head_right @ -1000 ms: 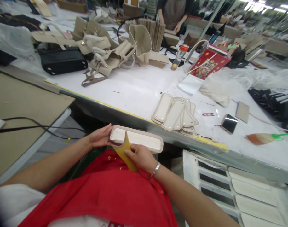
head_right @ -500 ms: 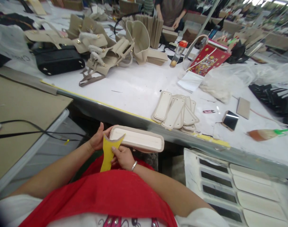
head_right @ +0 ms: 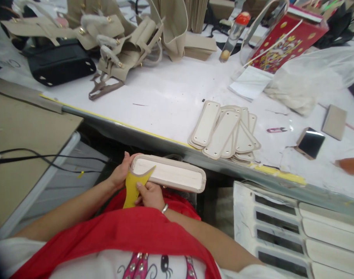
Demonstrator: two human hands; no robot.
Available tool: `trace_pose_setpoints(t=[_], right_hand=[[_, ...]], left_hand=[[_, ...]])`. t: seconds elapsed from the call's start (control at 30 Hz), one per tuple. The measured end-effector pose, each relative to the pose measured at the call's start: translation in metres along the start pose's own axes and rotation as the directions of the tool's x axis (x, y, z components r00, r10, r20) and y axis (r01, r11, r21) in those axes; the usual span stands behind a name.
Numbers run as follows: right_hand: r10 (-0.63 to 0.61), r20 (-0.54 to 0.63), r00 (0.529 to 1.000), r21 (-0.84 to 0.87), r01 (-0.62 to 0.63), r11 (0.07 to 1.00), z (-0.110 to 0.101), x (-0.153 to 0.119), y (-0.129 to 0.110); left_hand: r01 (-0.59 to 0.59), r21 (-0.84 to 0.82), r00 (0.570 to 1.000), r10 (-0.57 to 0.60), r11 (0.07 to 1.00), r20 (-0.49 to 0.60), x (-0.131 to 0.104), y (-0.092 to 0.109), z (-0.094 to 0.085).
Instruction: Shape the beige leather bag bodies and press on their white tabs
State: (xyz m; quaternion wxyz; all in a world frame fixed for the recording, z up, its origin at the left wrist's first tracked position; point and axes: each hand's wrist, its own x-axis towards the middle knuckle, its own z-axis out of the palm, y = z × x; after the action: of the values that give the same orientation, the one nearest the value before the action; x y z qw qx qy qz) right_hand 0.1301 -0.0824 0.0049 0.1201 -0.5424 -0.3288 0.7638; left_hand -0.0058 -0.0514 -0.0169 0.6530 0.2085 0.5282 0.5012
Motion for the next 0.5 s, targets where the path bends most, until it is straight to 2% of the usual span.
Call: trace_pose_setpoints(t=[0.07,0.13,0.17,0.23,0.3,0.37,0.47,0.5], right_hand=[[0.006,0.009,1.000,0.018,-0.006,1.000,-0.002,0.001,0.001],[0.003,0.017,1.000,0.042,-0.003,0.999,-0.003,0.002,0.002],[0.004,0.022,1.000,0.055,-0.005,0.998,-0.003,0.003,0.003],[0.009,0.048,0.999,0.086,-0.013,0.996,-0.002,0.004,0.004],[0.023,0.088,0.996,0.110,-0.033,0.993,0.000,0.004,0.005],[0.030,0.136,0.990,0.131,-0.048,0.990,0.003,0.005,0.007],[-0.003,0.184,0.983,0.169,-0.029,0.985,0.006,0.009,0.013],[-0.032,0.187,0.982,0.179,-0.002,0.984,0.006,0.011,0.015]], left_hand=[[-0.005,0.078,1.000,0.007,0.997,-0.024,0.002,-0.001,0.001],[-0.053,0.214,0.997,0.065,0.975,-0.047,0.004,0.000,0.001],[-0.090,0.338,0.992,0.114,0.937,-0.054,0.004,0.002,0.001],[-0.136,0.607,0.979,0.201,0.783,-0.040,0.005,0.007,0.000],[-0.144,0.816,0.972,0.236,0.560,0.010,0.004,0.016,0.001],[-0.167,0.947,0.955,0.285,0.273,0.086,0.003,0.025,0.005],[-0.280,0.932,0.887,0.311,-0.229,0.343,0.003,0.034,0.015],[-0.315,0.889,0.863,0.290,-0.332,0.414,0.004,0.036,0.018]])
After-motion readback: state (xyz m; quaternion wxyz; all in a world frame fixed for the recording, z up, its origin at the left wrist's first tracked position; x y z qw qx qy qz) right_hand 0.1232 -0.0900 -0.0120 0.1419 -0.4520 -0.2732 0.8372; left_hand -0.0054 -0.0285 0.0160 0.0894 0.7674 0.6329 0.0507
